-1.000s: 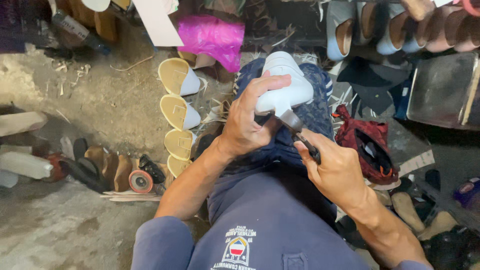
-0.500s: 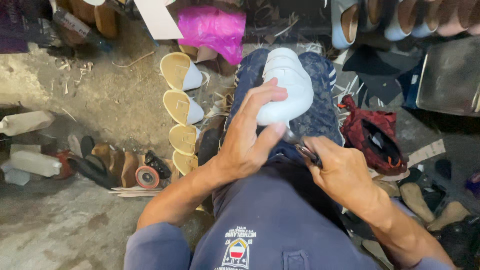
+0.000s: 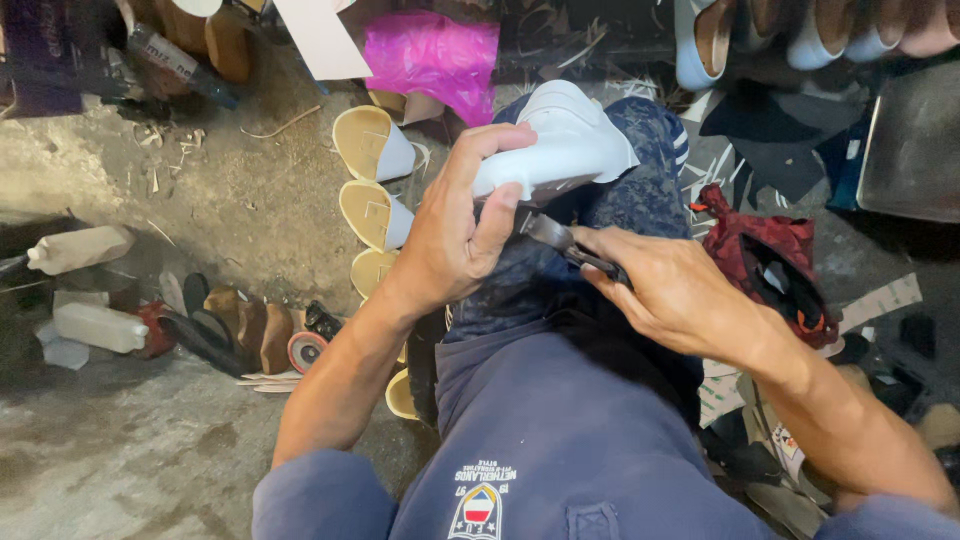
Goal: The person sits on the floor and uses pliers and a hammer to work on the sole of a white shoe held on their lap. They repeatedly clamp the shoe with pliers and tap the tool with a hammer to adjust the sole.
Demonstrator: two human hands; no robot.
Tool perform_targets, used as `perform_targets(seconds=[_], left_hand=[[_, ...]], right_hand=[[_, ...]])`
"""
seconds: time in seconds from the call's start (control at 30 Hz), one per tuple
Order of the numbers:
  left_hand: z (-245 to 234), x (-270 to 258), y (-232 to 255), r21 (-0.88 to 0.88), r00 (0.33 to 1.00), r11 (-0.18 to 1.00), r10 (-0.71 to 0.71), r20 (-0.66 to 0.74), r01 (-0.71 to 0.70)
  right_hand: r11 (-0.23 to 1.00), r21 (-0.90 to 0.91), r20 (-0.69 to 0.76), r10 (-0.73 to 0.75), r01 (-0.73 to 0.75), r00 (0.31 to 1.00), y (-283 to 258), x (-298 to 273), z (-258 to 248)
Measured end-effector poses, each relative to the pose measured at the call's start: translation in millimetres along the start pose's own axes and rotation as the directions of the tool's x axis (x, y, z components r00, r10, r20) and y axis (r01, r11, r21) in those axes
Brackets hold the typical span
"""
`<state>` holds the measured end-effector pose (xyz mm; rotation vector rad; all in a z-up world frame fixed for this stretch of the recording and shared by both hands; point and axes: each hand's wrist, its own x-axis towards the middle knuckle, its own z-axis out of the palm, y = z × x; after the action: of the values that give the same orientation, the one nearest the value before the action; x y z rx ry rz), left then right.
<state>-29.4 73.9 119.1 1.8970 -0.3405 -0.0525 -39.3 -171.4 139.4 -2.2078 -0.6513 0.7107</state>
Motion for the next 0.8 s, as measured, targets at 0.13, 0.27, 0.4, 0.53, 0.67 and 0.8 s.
perform_targets(seconds=[0.13,0.27,0.4,0.53,0.67,0.8], left_hand=[[-0.9,3.3,6.1,-0.035,0.999,0.998,0.047,0.018,-0.047],[-6.8,5.6,22.2,0.007,0.995,0.998,-0.056,0.087,0.055],[-1.8,7.7,18.9,0.024,0.996,0.999,-0.041,0.085,0.039],[1.2,11.0,20.7,0.054,0.997,0.997,-0.062,0.054,0.059],[2.8,10.1,18.4,0.069,0.997,0.996,-0.066,0.03,0.064],[4.0,9.5,19.5,0.055,0.996,0.995,-0.084,0.014,0.083]], right_hand=[[0.997,0.029,0.039,-0.079,0.078,0.996,6.2,13.4,-22.3],[0.995,-0.049,0.098,-0.079,0.084,0.992,25.7,9.2,-25.3],[0.978,-0.204,0.037,-0.026,0.033,0.999,18.6,-4.1,-24.2],[0.915,-0.403,-0.094,-0.069,0.026,0.993,30.0,-8.8,-8.4],[0.78,-0.625,-0.245,-0.241,0.037,0.939,42.4,-7.1,5.0],[0.79,-0.611,-0.272,-0.273,0.053,0.923,38.5,-6.9,10.8]])
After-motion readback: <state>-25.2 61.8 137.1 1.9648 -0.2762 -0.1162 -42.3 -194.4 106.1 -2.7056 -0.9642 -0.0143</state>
